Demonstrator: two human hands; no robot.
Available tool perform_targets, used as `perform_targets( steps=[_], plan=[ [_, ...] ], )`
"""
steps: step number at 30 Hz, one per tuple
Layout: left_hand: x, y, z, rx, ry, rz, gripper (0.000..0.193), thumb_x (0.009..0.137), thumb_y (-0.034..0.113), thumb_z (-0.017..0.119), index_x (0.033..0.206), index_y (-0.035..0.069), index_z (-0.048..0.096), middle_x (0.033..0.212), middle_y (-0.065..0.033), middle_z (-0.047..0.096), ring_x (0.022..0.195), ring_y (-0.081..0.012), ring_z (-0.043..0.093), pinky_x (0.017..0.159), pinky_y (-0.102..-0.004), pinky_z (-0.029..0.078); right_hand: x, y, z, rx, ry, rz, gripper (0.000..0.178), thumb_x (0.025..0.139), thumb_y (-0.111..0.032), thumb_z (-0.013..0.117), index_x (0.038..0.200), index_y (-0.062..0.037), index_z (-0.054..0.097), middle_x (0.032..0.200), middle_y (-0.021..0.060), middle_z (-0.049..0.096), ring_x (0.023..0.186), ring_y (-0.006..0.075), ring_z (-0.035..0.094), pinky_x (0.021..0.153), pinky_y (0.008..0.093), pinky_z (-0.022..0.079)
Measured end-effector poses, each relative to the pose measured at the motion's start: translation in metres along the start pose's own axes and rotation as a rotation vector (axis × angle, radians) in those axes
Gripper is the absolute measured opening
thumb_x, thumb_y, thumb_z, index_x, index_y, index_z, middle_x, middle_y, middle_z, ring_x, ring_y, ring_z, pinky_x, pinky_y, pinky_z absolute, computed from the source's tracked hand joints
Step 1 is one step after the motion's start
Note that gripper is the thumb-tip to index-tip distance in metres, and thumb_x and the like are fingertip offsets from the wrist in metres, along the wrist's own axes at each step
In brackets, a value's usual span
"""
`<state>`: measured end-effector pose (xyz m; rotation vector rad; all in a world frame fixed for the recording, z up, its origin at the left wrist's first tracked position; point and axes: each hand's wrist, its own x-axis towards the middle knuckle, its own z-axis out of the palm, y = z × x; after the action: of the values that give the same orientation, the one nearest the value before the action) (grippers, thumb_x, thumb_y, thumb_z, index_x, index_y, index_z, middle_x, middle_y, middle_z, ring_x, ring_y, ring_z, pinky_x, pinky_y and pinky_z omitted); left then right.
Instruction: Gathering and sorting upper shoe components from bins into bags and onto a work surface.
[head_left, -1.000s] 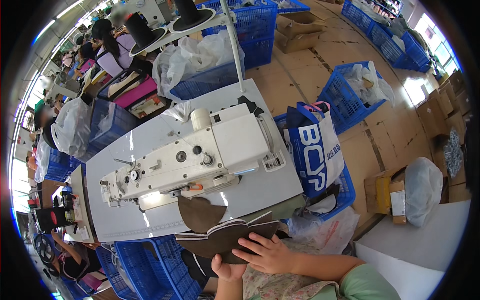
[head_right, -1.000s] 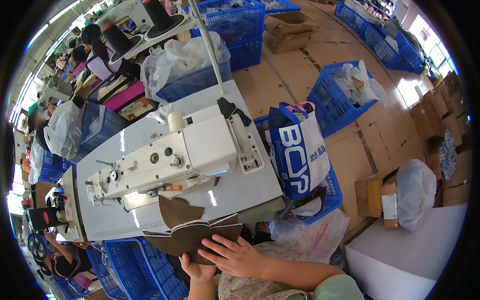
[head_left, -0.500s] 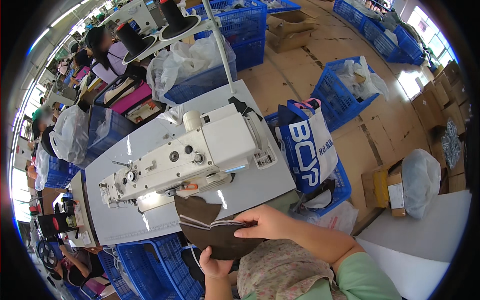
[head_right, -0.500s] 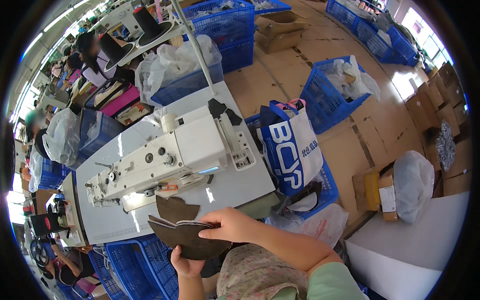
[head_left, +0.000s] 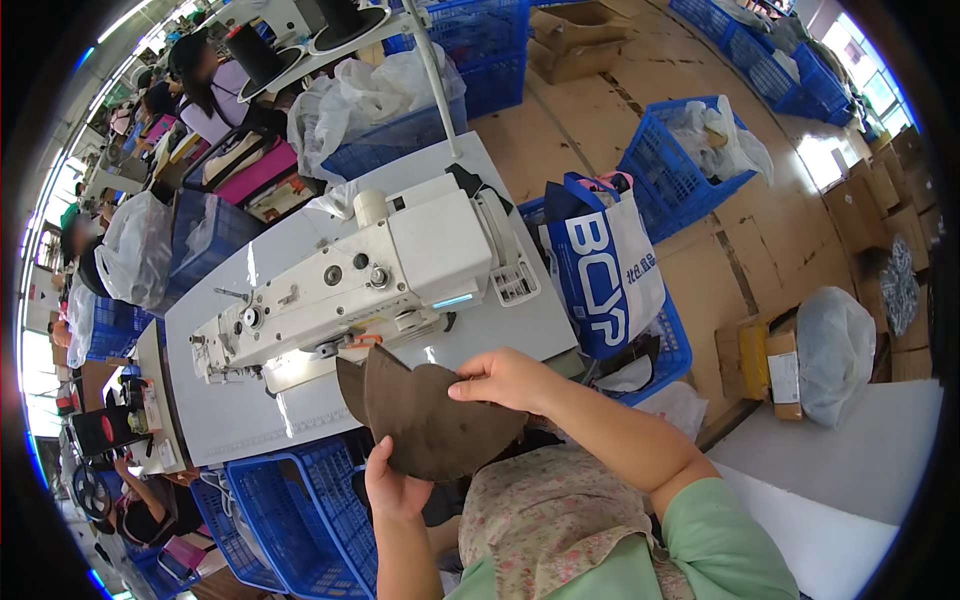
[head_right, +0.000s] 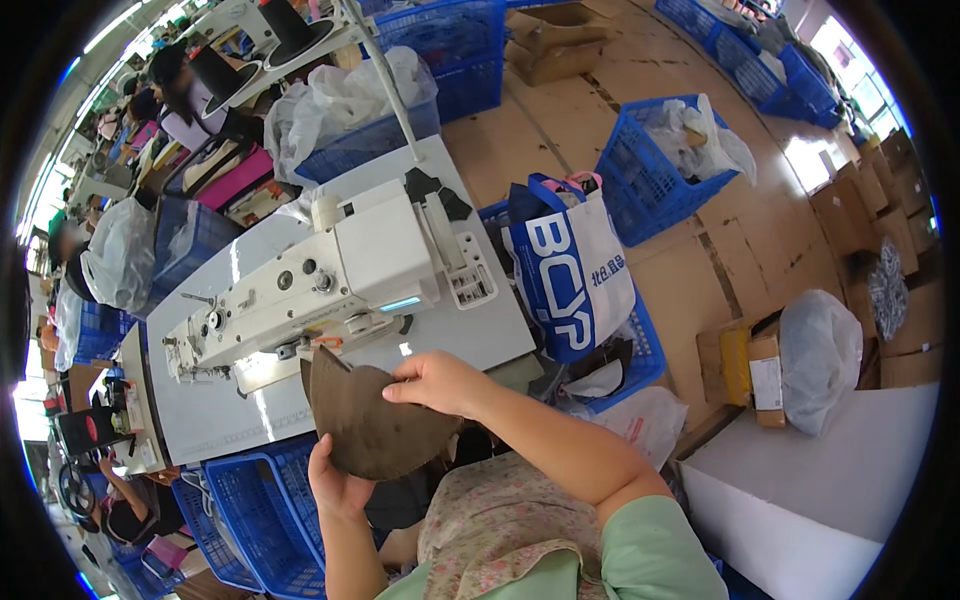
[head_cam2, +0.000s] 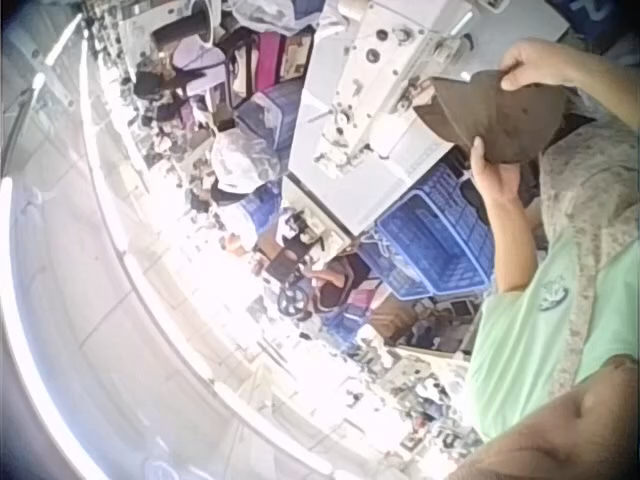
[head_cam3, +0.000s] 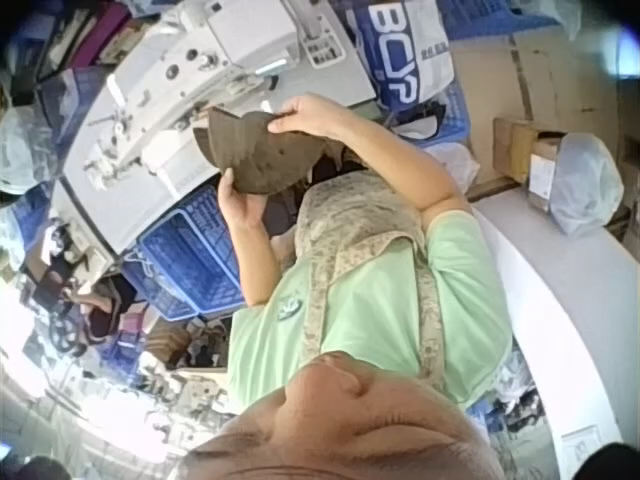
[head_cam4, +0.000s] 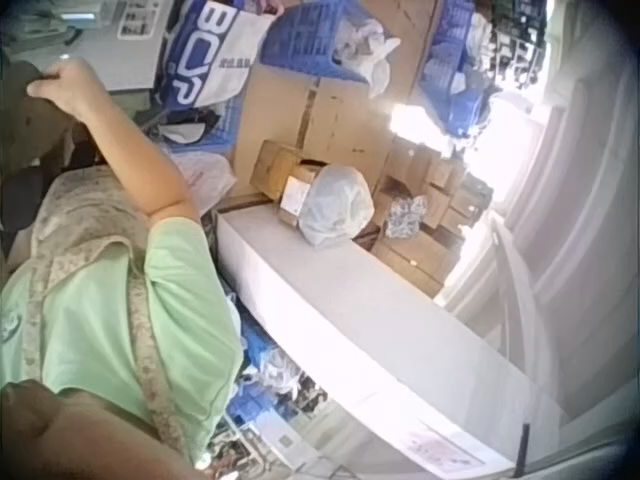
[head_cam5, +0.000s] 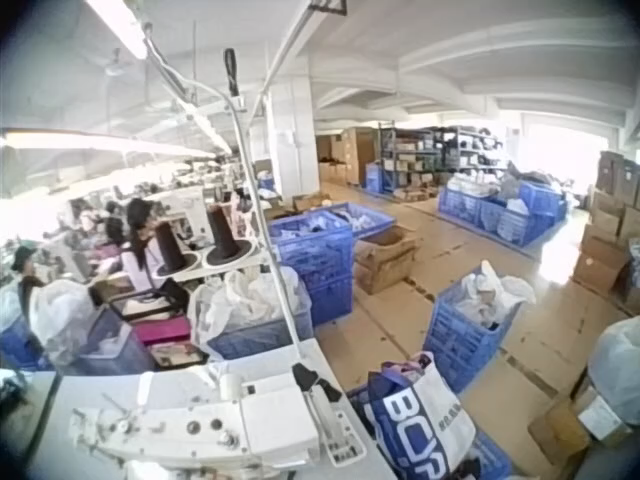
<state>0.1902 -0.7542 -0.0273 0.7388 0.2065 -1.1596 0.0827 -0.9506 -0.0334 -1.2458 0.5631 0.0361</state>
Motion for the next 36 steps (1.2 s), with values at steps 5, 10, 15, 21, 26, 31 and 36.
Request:
perform_targets(
  steps=[5, 10, 15, 21, 26, 31, 36],
  plan=[
    [0.002, 0.002, 0.007, 0.039, 0.057, -0.025, 0.05, 0.086, 0.025, 0.052, 0.13, 0.002, 0.043, 0.13, -0.0138, 0.049, 0.12, -0.0305, 0.047, 0.101, -0.0467, 0.036, 0.004, 0.005, -0.003, 0.129, 0.03, 0.056, 0.033, 0.081, -0.022, 0.068, 0.101, 0.0041, 0.065, 0.088, 0.008, 0.067, 0.077, 0.0117, 0.06, 0.071, 0.025, 0.047],
    [0.003, 0.005, 0.021, 0.006, 0.076, -0.041, 0.048, 0.086, 0.024, 0.052, 0.128, 0.003, 0.044, 0.13, -0.0133, 0.05, 0.12, -0.0305, 0.047, 0.1, -0.0469, 0.036, 0.001, 0.007, -0.004, 0.178, 0.05, 0.032, 0.032, 0.083, -0.018, 0.067, 0.103, 0.0056, 0.063, 0.091, 0.0088, 0.066, 0.077, 0.0108, 0.061, 0.069, 0.0229, 0.048],
    [0.006, 0.005, 0.024, -0.02, 0.061, -0.028, 0.046, 0.085, 0.018, 0.051, 0.128, 0.001, 0.045, 0.129, -0.0142, 0.05, 0.119, -0.0308, 0.047, 0.101, -0.0465, 0.036, -0.003, 0.002, -0.001, 0.235, 0.083, -0.016, 0.028, 0.084, -0.015, 0.066, 0.102, 0.0062, 0.062, 0.086, 0.0076, 0.066, 0.074, 0.0096, 0.06, 0.067, 0.0218, 0.047],
    [0.005, 0.004, 0.022, -0.022, 0.04, 0.022, 0.046, 0.083, 0.013, 0.052, 0.127, 0.0, 0.045, 0.128, -0.0155, 0.051, 0.119, -0.0314, 0.048, 0.101, -0.0463, 0.036, -0.012, 0.007, -0.002, 0.095, 0.081, -0.133, 0.023, 0.086, -0.016, 0.064, 0.096, 0.0047, 0.062, 0.079, 0.0004, 0.062, 0.07, 0.0038, 0.053, 0.062, 0.021, 0.042],
    [0.0, 0.005, 0.018, -0.056, -0.074, 0.035, 0.048, 0.081, 0.006, 0.054, 0.128, 0.001, 0.044, 0.129, -0.0135, 0.05, 0.119, -0.0295, 0.048, 0.102, -0.0437, 0.036, -0.028, -0.001, 0.002, 0.087, 0.028, -0.188, 0.022, 0.088, -0.013, 0.061, 0.101, 0.0043, 0.061, 0.081, 0.0008, 0.063, 0.074, 0.004, 0.054, 0.064, 0.0207, 0.043],
    [0.0, 0.004, 0.021, 0.064, -0.09, 0.09, 0.048, 0.082, 0.011, 0.054, 0.128, 0.0, 0.045, 0.128, -0.0151, 0.051, 0.119, -0.0306, 0.047, 0.102, -0.0448, 0.035, -0.039, -0.015, 0.006, 0.191, 0.015, -0.204, 0.026, 0.087, -0.012, 0.062, 0.108, 0.0047, 0.06, 0.091, 0.0037, 0.064, 0.081, 0.007, 0.057, 0.071, 0.0217, 0.046],
    [-0.001, 0.007, 0.033, 0.053, -0.059, 0.108, 0.047, 0.08, 0.004, 0.055, 0.125, -0.003, 0.045, 0.123, -0.0158, 0.054, 0.113, -0.03, 0.053, 0.098, -0.0416, 0.041, -0.033, -0.018, 0.003, 0.145, 0.031, -0.225, 0.031, 0.086, -0.016, 0.064, 0.109, 0.0044, 0.06, 0.092, 0.0047, 0.064, 0.082, 0.0082, 0.058, 0.072, 0.0223, 0.047]
  ],
)
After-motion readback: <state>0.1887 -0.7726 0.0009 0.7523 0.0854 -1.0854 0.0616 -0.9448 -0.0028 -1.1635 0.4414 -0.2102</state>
